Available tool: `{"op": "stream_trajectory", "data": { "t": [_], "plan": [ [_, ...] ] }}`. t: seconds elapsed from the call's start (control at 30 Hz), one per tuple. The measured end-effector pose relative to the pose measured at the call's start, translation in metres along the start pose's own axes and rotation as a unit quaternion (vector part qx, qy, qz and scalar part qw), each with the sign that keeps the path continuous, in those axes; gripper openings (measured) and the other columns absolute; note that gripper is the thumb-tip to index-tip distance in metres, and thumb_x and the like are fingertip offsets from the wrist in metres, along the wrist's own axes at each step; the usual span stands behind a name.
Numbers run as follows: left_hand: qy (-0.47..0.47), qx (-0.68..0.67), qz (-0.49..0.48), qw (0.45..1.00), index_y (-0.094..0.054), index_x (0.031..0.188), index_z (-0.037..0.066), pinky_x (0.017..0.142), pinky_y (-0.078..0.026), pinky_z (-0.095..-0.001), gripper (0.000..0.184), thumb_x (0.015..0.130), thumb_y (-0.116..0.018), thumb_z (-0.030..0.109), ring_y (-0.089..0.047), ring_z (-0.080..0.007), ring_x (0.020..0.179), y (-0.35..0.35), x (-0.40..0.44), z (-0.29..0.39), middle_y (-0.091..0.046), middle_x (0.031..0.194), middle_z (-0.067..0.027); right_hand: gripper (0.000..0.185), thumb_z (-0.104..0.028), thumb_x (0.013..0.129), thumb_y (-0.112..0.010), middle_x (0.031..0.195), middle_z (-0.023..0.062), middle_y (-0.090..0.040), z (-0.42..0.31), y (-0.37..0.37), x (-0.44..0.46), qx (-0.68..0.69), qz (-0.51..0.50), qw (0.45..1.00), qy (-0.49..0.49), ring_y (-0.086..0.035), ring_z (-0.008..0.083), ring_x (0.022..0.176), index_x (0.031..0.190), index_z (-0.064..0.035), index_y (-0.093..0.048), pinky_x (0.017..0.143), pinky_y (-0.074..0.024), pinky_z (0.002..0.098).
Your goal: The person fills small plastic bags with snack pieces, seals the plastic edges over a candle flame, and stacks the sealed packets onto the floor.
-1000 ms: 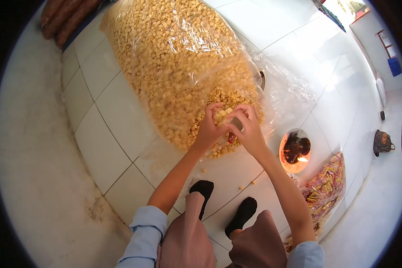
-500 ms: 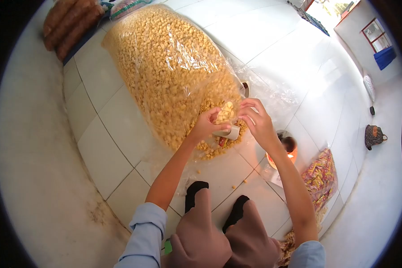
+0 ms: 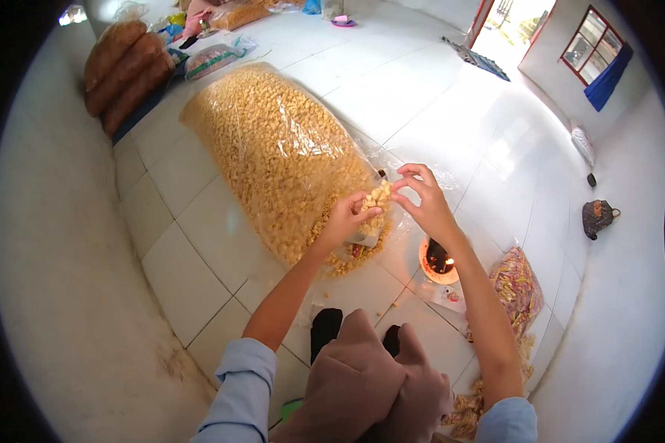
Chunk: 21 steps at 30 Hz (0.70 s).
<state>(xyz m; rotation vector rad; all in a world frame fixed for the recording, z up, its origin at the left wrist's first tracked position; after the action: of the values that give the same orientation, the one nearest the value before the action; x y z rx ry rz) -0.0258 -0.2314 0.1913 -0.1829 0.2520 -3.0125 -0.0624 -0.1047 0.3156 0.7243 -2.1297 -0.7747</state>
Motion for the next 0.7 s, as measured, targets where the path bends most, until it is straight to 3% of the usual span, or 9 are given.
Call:
{"op": "stream_trajectory", "data": {
  "t": [0.1,0.17,0.2,0.3,0.5,0.57,0.7],
  "plan": [
    [-0.022,0.080,-0.026,0.996,-0.056,0.096,0.000,0.047,-0.027,-0.0170,0.024,0.078,-0.065,0.012,-0.033,-0.0004,0.052,-0.021,-0.002,0.021,-0.043,0.060,0.0076,0.015,-0.013,0.076,-0.063,0.102,0.0065,-0.050,-0.011,0.019,-0.011,0.065,0.037,0.994,-0.082,-0.053,0.0180,0.091,0.084,-0.0034,-0.056,0.077,-0.0448,0.0308],
    [-0.036,0.052,-0.082,0.995,-0.053,0.102,0.002,0.056,-0.038,-0.0163,0.025,0.080,-0.062,0.006,-0.048,-0.0003,0.066,-0.047,-0.003,0.033,-0.055,0.078,0.0039,0.015,-0.014,0.076,-0.064,0.098,0.0062,-0.052,-0.008,0.035,-0.023,0.080,0.032,0.989,-0.119,-0.055,0.0167,0.087,0.085,-0.0036,-0.057,0.075,-0.0460,0.0297],
    [-0.042,0.050,-0.097,0.993,-0.053,0.102,0.002,0.056,-0.038,-0.0163,0.025,0.080,-0.062,0.006,-0.048,-0.0003,0.066,-0.060,-0.003,0.039,-0.055,0.078,0.0039,0.016,-0.014,0.076,-0.064,0.094,0.0059,-0.055,-0.004,0.042,-0.030,0.104,0.020,0.983,-0.150,-0.056,0.0154,0.083,0.085,-0.0037,-0.057,0.072,-0.0472,0.0287],
    [-0.032,-0.080,-0.197,0.977,-0.048,0.109,0.000,0.074,-0.047,-0.0222,0.031,0.080,-0.059,0.004,-0.058,-0.0100,0.086,-0.112,-0.007,0.047,-0.060,0.093,-0.0051,0.014,-0.014,0.076,-0.063,0.090,0.0065,-0.058,-0.010,0.081,-0.057,0.053,0.060,0.983,-0.164,-0.057,0.0156,0.079,0.085,-0.0034,-0.062,0.068,-0.0478,0.0276],
    [-0.050,-0.091,-0.265,0.959,-0.048,0.105,0.000,0.071,-0.048,-0.0221,0.032,0.077,-0.063,0.004,-0.057,-0.0083,0.083,-0.220,-0.026,0.080,-0.059,0.092,-0.0041,0.009,-0.010,0.078,-0.060,0.091,0.0072,-0.059,-0.047,0.176,-0.124,-0.050,0.146,0.976,-0.157,-0.058,0.0167,0.079,0.082,-0.0020,-0.063,0.069,-0.0472,0.0277],
    [-0.056,-0.123,-0.291,0.947,-0.045,0.108,0.000,0.072,-0.048,-0.0228,0.042,0.074,-0.067,0.005,-0.056,-0.0092,0.086,-0.253,-0.038,0.090,-0.057,0.094,-0.0051,0.006,-0.006,0.077,-0.059,0.085,0.0070,-0.061,-0.051,0.203,-0.145,-0.034,0.165,0.972,-0.166,-0.058,0.0170,0.075,0.081,-0.0014,-0.061,0.068,-0.0470,0.0274],
    [-0.072,-0.067,-0.307,0.947,-0.043,0.107,0.001,0.073,-0.049,-0.0248,0.040,0.074,-0.067,0.004,-0.057,-0.0109,0.085,-0.308,-0.062,0.093,-0.056,0.094,-0.0051,0.005,-0.004,0.076,-0.059,0.078,0.0069,-0.060,-0.051,0.238,-0.192,-0.012,0.229,0.952,-0.203,-0.058,0.0160,0.071,0.081,-0.0015,-0.058,0.066,-0.0465,0.0274]
  ]
}}
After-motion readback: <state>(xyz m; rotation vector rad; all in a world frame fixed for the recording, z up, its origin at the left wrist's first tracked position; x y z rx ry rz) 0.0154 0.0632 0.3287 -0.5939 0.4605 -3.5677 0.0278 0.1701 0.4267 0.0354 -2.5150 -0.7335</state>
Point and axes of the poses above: each hand's wrist, its own x-axis towards the middle knuckle, its own y-axis out of the back of the hand, z = x × y, the point moved 6 cm from there along x, towards the middle knuckle
